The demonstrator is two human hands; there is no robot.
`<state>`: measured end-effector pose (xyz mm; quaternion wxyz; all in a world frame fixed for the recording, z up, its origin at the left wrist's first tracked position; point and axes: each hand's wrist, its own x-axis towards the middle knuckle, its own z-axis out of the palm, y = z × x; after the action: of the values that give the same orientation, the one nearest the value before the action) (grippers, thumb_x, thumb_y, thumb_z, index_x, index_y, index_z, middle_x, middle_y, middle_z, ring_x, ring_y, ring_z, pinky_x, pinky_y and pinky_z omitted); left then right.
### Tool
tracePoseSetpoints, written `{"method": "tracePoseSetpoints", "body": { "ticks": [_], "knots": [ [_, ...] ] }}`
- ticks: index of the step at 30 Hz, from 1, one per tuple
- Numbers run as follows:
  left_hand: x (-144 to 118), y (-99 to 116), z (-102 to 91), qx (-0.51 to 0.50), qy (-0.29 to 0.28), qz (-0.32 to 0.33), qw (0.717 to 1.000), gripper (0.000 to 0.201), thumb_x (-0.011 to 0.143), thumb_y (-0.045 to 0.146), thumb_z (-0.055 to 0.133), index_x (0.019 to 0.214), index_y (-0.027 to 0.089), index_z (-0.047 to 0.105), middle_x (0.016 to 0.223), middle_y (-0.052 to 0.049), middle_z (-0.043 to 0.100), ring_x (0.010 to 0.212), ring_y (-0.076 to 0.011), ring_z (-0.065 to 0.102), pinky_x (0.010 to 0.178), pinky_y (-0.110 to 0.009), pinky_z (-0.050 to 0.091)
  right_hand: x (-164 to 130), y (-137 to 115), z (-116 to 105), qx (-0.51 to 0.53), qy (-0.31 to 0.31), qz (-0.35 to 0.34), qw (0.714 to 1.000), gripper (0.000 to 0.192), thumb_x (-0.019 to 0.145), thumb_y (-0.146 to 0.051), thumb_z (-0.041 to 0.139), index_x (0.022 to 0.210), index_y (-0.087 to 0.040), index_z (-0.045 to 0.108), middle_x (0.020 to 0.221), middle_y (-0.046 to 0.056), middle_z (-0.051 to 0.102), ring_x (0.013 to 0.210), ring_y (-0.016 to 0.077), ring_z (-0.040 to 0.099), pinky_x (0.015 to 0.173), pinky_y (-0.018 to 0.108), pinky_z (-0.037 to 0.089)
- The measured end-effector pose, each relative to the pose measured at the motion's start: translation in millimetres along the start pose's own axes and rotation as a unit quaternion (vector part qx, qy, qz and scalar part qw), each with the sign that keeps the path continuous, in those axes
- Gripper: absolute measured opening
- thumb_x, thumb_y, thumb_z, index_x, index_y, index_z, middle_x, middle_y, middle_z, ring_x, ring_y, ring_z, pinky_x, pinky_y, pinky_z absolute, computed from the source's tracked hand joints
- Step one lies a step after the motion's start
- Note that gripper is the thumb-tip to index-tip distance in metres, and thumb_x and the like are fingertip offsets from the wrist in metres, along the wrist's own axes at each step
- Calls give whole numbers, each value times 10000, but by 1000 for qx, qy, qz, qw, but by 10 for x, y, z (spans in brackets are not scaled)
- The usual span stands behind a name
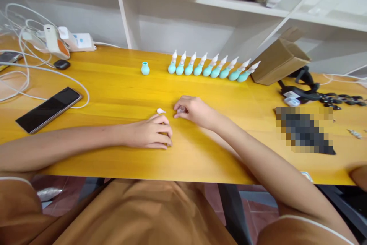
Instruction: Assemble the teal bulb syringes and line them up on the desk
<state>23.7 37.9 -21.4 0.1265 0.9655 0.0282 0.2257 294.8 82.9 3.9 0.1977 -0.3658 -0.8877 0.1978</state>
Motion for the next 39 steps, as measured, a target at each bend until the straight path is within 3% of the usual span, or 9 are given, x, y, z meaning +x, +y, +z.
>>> {"method": "tracePoseSetpoints", "body": {
  "ticks": [6, 11, 15, 24, 31, 39],
  "knots": [
    [32, -6, -72, -95, 27, -67, 993, 113, 1030, 329, 766, 990, 230, 803, 1024, -61, 804, 1119, -258, 586, 1097, -432, 433, -242, -78, 100, 105, -15, 20, 994, 189, 915, -365, 866, 1037, -237, 799, 1012, 67, 764, 821, 197, 727, 767, 326, 593],
    [33, -62, -136, -186, 118, -193, 956, 76, 991, 293, 809, 972, 219, 799, 992, -49, 818, 1040, -229, 617, 974, -377, 501, -290, -26, 168, 201, -28, 30, 979, 264, 935, -456, 853, 1071, -233, 813, 1092, 91, 773, 886, 202, 737, 786, 339, 612],
    [21, -93, -159, -213, 160, -260, 928, 91, 938, 299, 864, 962, 228, 812, 985, -30, 816, 994, -211, 658, 960, -372, 512, -310, -89, 215, 240, -12, 47, 970, 301, 865, -481, 928, 990, -228, 824, 956, 57, 756, 760, 172, 686, 692, 315, 557],
    [22, -78, -158, -255, 171, -263, 914, 151, 897, 371, 909, 851, 242, 844, 933, -44, 806, 951, -213, 664, 993, -410, 523, -335, -213, 410, 436, 44, 92, 894, 451, 665, -415, 1067, 834, -192, 713, 848, 28, 771, 738, 152, 699, 694, 296, 585],
    [18, -76, -158, -252, 169, -254, 919, 153, 905, 383, 907, 867, 244, 856, 914, -49, 810, 958, -215, 659, 955, -392, 519, -350, -320, 442, 455, 15, 75, 887, 416, 702, -382, 1050, 856, -193, 714, 859, 25, 780, 758, 156, 718, 720, 311, 607],
    [32, -80, -153, -232, 168, -226, 931, 224, 909, 434, 901, 871, 228, 820, 894, -39, 804, 922, -204, 654, 953, -388, 511, -357, -327, 504, 403, 7, 90, 911, 451, 714, -465, 1034, 837, -195, 694, 786, -6, 723, 651, 122, 579, 606, 270, 460]
  ]
}}
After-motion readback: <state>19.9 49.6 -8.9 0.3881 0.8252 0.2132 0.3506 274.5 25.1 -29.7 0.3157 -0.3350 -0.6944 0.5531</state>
